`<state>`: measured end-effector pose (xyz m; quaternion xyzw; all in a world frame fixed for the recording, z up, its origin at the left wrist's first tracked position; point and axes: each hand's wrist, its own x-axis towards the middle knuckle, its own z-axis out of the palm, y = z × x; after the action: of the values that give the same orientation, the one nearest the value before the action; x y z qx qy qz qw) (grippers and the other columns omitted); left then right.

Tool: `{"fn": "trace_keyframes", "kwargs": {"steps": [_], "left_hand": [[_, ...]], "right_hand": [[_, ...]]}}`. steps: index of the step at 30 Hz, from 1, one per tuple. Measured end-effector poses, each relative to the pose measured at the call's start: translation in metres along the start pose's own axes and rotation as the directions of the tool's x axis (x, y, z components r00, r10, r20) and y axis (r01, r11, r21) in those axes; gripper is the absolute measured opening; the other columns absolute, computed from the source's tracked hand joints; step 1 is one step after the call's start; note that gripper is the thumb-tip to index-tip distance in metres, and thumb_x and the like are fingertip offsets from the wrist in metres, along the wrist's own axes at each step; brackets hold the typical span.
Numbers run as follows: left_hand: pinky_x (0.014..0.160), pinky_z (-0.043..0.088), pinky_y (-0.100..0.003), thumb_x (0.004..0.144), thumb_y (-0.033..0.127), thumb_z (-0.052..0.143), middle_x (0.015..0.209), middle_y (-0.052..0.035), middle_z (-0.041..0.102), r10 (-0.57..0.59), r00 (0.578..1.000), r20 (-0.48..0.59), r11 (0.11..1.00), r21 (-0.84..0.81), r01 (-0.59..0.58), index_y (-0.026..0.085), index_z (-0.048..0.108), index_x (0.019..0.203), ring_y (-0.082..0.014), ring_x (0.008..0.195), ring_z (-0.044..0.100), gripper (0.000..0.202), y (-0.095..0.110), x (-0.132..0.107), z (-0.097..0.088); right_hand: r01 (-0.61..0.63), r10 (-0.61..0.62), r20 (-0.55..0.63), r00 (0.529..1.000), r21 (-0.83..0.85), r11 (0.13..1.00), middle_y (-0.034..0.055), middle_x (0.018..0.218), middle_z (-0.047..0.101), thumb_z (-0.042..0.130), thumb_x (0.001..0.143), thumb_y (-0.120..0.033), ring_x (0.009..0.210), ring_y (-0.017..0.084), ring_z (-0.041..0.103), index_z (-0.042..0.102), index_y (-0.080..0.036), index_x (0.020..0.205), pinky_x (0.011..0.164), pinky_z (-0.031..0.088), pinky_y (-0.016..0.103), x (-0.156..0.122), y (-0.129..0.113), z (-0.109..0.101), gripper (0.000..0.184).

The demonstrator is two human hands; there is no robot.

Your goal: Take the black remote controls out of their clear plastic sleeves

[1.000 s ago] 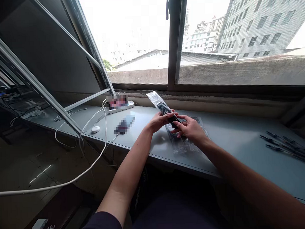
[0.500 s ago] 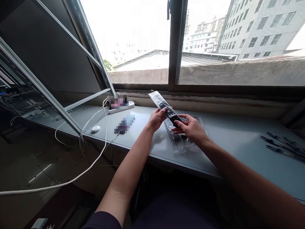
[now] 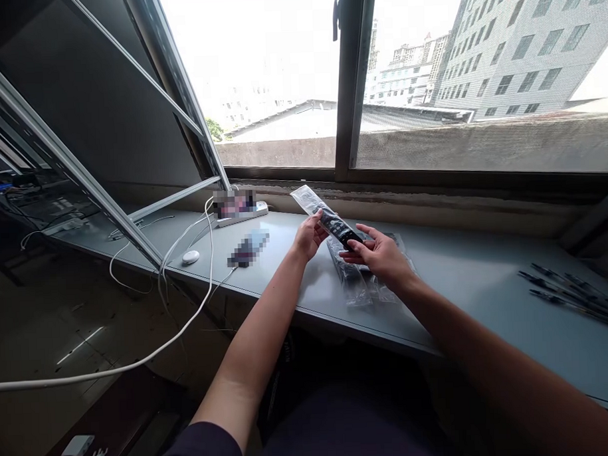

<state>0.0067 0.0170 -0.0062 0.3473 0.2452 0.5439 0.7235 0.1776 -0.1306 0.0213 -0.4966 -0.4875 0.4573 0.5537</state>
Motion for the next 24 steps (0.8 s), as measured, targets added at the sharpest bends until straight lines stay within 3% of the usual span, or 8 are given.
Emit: {"fn": "trace_keyframes", "kwargs": {"steps": [3, 8, 12, 15, 18, 20, 22, 24], "left_hand": [[0.107, 0.064, -0.034, 0.106, 0.026, 0.081, 0.116, -0.0114, 0.089, 0.011, 1.0, -0.005, 1.0, -0.017, -0.011, 0.017, 0.08, 0.116, -0.0189, 0.103, 0.085, 0.014, 0.0, 0.0, 0.0], [0.12, 0.061, -0.044, 0.101, 0.028, 0.09, 0.122, -0.0178, 0.088, -0.101, 0.991, 0.091, 0.994, 0.062, 0.096, 0.014, 0.081, 0.114, -0.0254, 0.114, 0.086, 0.02, -0.002, -0.006, 0.001], [0.125, 0.058, -0.043, 0.104, 0.024, 0.088, 0.133, -0.0189, 0.087, -0.145, 0.962, 0.231, 0.988, 0.085, 0.128, 0.014, 0.083, 0.116, -0.023, 0.113, 0.086, 0.017, -0.004, -0.009, -0.003], [0.123, 0.059, -0.041, 0.106, 0.022, 0.085, 0.126, -0.0181, 0.087, -0.217, 0.939, 0.265, 0.973, 0.13, 0.188, 0.012, 0.084, 0.114, -0.0206, 0.106, 0.086, 0.013, -0.006, -0.01, -0.005], [0.118, 0.061, -0.04, 0.105, 0.021, 0.086, 0.119, -0.0178, 0.088, -0.248, 0.938, 0.242, 0.964, 0.152, 0.216, 0.011, 0.084, 0.112, -0.0207, 0.1, 0.086, 0.012, -0.006, -0.009, -0.003], [0.115, 0.061, -0.039, 0.106, 0.023, 0.084, 0.121, -0.0172, 0.087, -0.194, 0.963, 0.188, 0.978, 0.116, 0.174, 0.011, 0.084, 0.114, -0.0209, 0.1, 0.085, 0.015, -0.004, -0.008, 0.0], [0.112, 0.062, -0.036, 0.11, 0.028, 0.078, 0.12, -0.0146, 0.087, -0.092, 0.994, 0.062, 0.996, 0.023, 0.091, 0.013, 0.083, 0.12, -0.0205, 0.102, 0.084, 0.019, 0.0, -0.007, 0.004], [0.109, 0.063, -0.035, 0.115, 0.03, 0.066, 0.117, -0.0121, 0.087, -0.016, 0.998, -0.067, 0.996, -0.085, 0.01, 0.015, 0.08, 0.129, -0.0206, 0.104, 0.084, 0.024, 0.004, -0.006, 0.006]], "right_hand": [[-0.007, 0.008, -0.007, 1.0, 0.014, 1.0, 0.0136, 0.11, 0.091, 0.095, 0.101, -0.027, 0.102, 0.038, 0.093, 0.058, -0.014, 0.166, 0.111, 0.074, 0.057, 0.001, 0.001, 0.0, 0.076], [-0.014, 0.015, -0.022, 1.0, 0.039, 0.999, 0.011, 0.11, 0.092, 0.099, 0.098, -0.03, 0.1, 0.039, 0.093, 0.062, -0.019, 0.156, 0.111, 0.073, 0.06, 0.002, 0.002, -0.001, 0.069], [-0.007, 0.009, -0.028, 1.0, 0.063, 0.998, 0.011, 0.107, 0.092, 0.1, 0.098, -0.031, 0.1, 0.038, 0.093, 0.064, -0.02, 0.15, 0.113, 0.072, 0.058, 0.003, 0.003, -0.002, 0.065], [-0.008, 0.009, -0.011, 1.0, 0.085, 0.996, 0.0113, 0.105, 0.091, 0.099, 0.098, -0.032, 0.101, 0.038, 0.093, 0.067, -0.019, 0.146, 0.114, 0.072, 0.058, 0.005, 0.006, -0.004, 0.059], [-0.016, 0.014, 0.024, 1.0, 0.104, 0.994, 0.0125, 0.109, 0.091, 0.1, 0.098, -0.033, 0.102, 0.037, 0.093, 0.072, -0.019, 0.142, 0.114, 0.072, 0.057, 0.008, 0.007, -0.005, 0.055], [-0.021, 0.02, 0.016, 1.0, 0.115, 0.993, 0.0129, 0.11, 0.091, 0.101, 0.097, -0.033, 0.101, 0.037, 0.093, 0.071, -0.018, 0.142, 0.112, 0.073, 0.057, 0.009, 0.008, -0.005, 0.057], [-0.028, 0.028, 0.001, 1.0, 0.115, 0.993, 0.0125, 0.11, 0.091, 0.102, 0.096, -0.032, 0.1, 0.037, 0.093, 0.068, -0.019, 0.144, 0.111, 0.074, 0.056, 0.009, 0.008, -0.004, 0.06], [-0.044, 0.045, -0.002, 0.999, 0.104, 0.994, 0.0121, 0.109, 0.091, 0.102, 0.095, -0.032, 0.102, 0.038, 0.093, 0.066, -0.02, 0.146, 0.109, 0.075, 0.055, 0.009, 0.009, -0.004, 0.064]]}}
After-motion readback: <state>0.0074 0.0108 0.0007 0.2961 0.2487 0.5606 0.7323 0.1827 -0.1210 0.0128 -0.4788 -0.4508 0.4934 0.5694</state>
